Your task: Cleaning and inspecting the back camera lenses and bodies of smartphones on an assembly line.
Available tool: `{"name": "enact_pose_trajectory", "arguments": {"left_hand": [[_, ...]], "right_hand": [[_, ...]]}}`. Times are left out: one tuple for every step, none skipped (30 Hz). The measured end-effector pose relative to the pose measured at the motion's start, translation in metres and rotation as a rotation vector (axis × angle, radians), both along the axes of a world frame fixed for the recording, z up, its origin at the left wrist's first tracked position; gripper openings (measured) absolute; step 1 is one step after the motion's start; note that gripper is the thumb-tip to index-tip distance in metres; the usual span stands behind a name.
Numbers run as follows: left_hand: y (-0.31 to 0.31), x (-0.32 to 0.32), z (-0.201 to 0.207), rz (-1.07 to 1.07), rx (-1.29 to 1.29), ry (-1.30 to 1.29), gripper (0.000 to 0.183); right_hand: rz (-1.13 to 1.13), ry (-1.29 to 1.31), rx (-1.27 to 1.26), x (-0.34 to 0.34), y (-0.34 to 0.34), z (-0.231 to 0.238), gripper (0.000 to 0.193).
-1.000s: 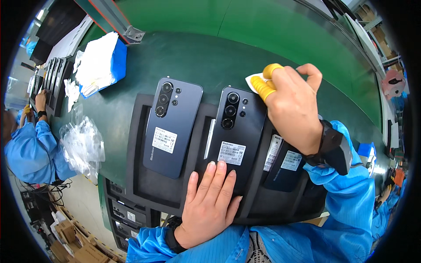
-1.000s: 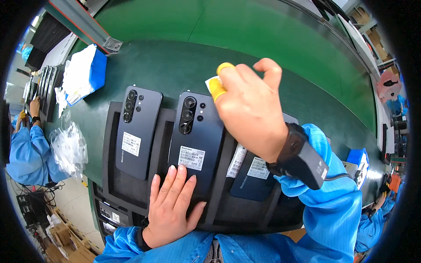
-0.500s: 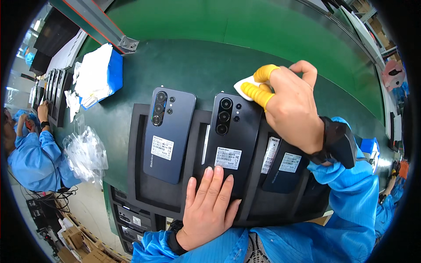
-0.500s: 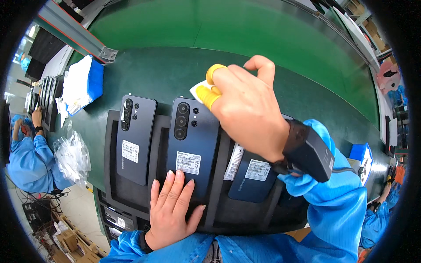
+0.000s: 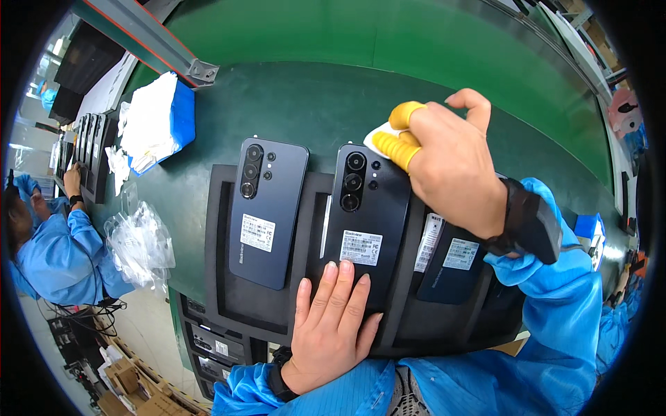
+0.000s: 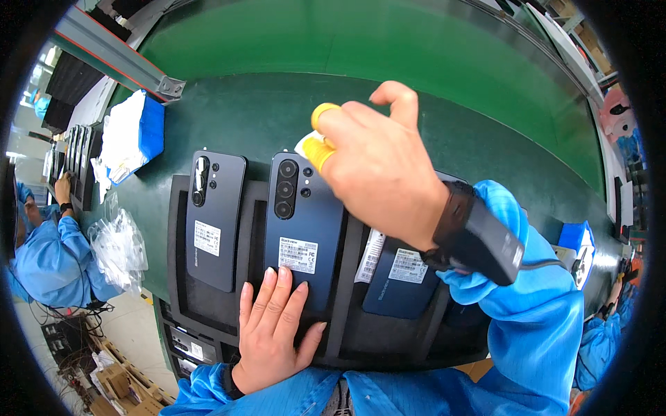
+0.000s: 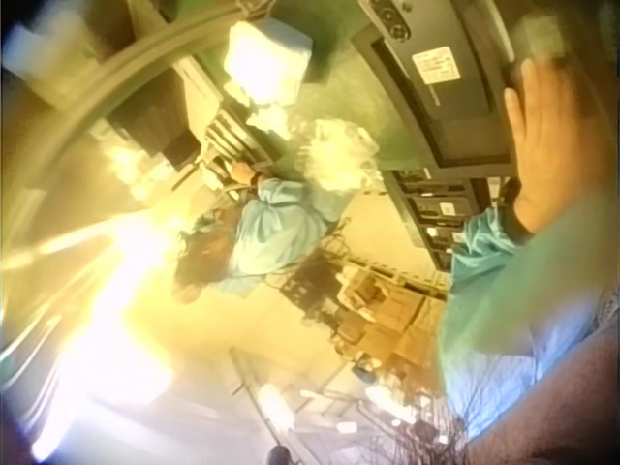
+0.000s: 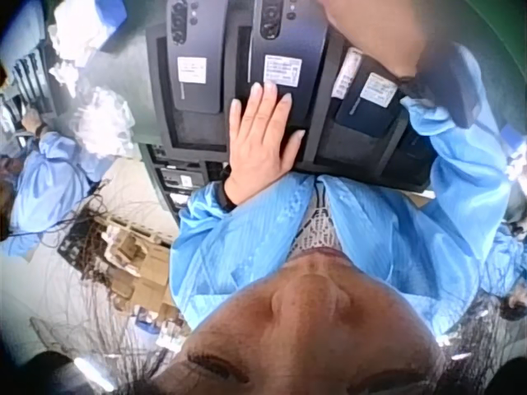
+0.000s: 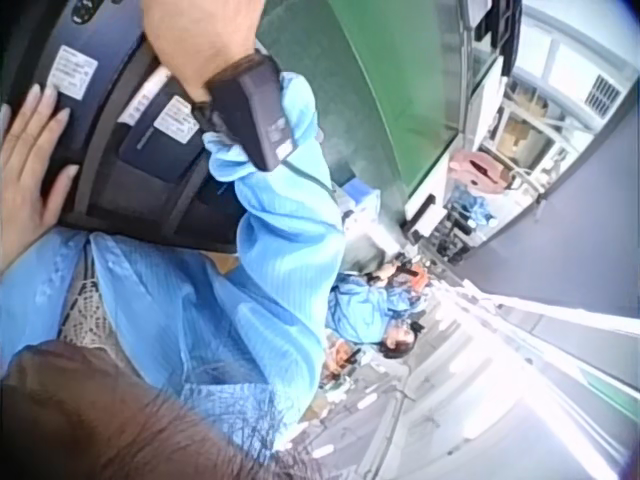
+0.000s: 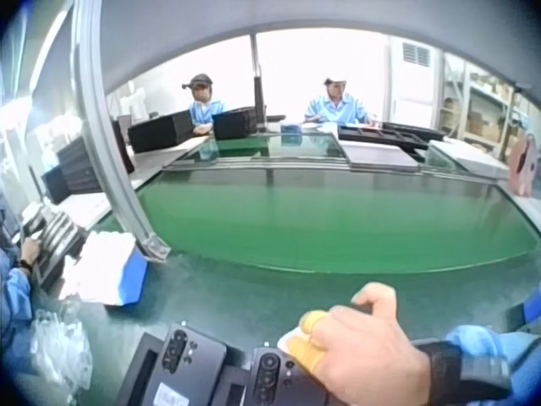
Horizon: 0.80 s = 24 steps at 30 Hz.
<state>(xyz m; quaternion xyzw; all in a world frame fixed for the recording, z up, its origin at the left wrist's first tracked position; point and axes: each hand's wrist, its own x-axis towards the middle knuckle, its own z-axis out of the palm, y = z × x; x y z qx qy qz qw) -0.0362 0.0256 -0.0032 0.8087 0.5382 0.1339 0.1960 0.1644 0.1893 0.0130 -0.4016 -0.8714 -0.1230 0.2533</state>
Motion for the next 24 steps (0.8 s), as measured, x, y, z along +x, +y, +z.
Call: {"name": "enact_pose_trajectory", "arguments": {"left_hand": [[0.0, 0.0, 0.0, 0.005, -0.002, 0.0, 0.06], [0.0, -0.001, 0.0, 0.009, -0.002, 0.003, 0.06], [0.0, -0.001, 0.0, 0.011, -0.004, 0.008, 0.059], [0.001, -0.001, 0.001, 0.013, -0.007, 0.014, 0.059], [0.001, -0.001, 0.001, 0.017, -0.008, 0.018, 0.059], [0.001, -0.001, 0.002, 0.017, 0.001, 0.032, 0.055], [0.002, -0.001, 0.003, 0.012, 0.01, 0.043, 0.051], [0.002, -0.001, 0.003, 0.007, 0.01, 0.042, 0.051], [0.002, -0.001, 0.004, 0.005, 0.006, 0.043, 0.051], [0.002, -0.001, 0.004, 0.006, 0.003, 0.044, 0.052], [0.002, -0.001, 0.004, 0.004, 0.003, 0.043, 0.052], [0.002, -0.001, 0.003, 0.0, -0.002, 0.03, 0.054], [0.002, -0.001, 0.003, 0.0, -0.004, 0.021, 0.058], [0.002, 0.0, 0.003, 0.0, 0.0, 0.023, 0.058], [0.002, 0.0, 0.002, 0.002, -0.007, 0.019, 0.058], [0.001, 0.0, 0.002, 0.009, -0.018, 0.018, 0.058], [0.001, 0.0, 0.002, 0.013, -0.019, 0.022, 0.058], [0.0, 0.0, 0.002, 0.018, -0.014, 0.028, 0.059], [0.001, 0.0, 0.003, 0.01, -0.008, 0.028, 0.059], [0.001, 0.0, 0.002, 0.001, -0.009, 0.026, 0.059], [0.001, 0.0, 0.002, 0.0, -0.008, 0.02, 0.059], [0.0, 0.0, 0.002, 0.007, -0.008, 0.018, 0.059], [0.001, 0.0, 0.002, 0.009, -0.01, 0.02, 0.059], [0.001, 0.0, 0.003, 0.015, -0.015, 0.018, 0.059]], "right_hand": [[0.004, 0.003, 0.0, 0.0, 0.0, 0.0, 0.009], [-0.019, 0.0, 0.014, 0.0, 0.0, 0.001, 0.009], [-0.043, -0.003, 0.028, 0.0, 0.0, 0.002, 0.01], [-0.045, 0.002, 0.016, -0.002, 0.0, 0.001, 0.009], [-0.042, 0.006, 0.014, -0.006, -0.001, -0.001, 0.009], [0.003, 0.019, 0.015, -0.012, -0.004, -0.003, 0.01], [0.043, 0.03, 0.015, -0.016, -0.008, -0.004, 0.011], [0.089, -0.018, -0.002, -0.018, -0.012, -0.007, 0.013], [0.084, -0.059, -0.004, -0.021, -0.014, -0.01, 0.013], [0.059, -0.042, 0.02, -0.024, -0.013, -0.011, 0.011], [0.033, -0.026, 0.044, -0.024, -0.01, -0.01, 0.009], [-0.004, -0.045, 0.034, -0.022, -0.004, -0.008, 0.006], [-0.037, -0.059, 0.027, -0.018, 0.003, -0.006, 0.006], [-0.032, -0.016, -0.01, -0.012, 0.008, -0.008, 0.008], [-0.033, -0.015, -0.007, -0.009, 0.009, -0.007, 0.008], [-0.037, -0.002, -0.028, -0.007, 0.009, -0.006, 0.007], [-0.042, 0.01, -0.051, -0.007, 0.01, -0.003, 0.007], [-0.028, 0.044, -0.069, -0.01, 0.008, -0.001, 0.008], [-0.037, 0.042, -0.07, -0.014, 0.006, -0.001, 0.008], [0.022, 0.077, -0.095, -0.019, 0.003, -0.003, 0.008], [0.082, 0.113, -0.12, -0.02, 0.0, -0.004, 0.009], [0.094, 0.086, -0.217, -0.02, -0.001, -0.004, 0.016], [0.096, 0.088, -0.22, -0.02, -0.003, -0.004, 0.016], [0.079, 0.084, -0.214, -0.019, -0.004, -0.004, 0.016]]}}
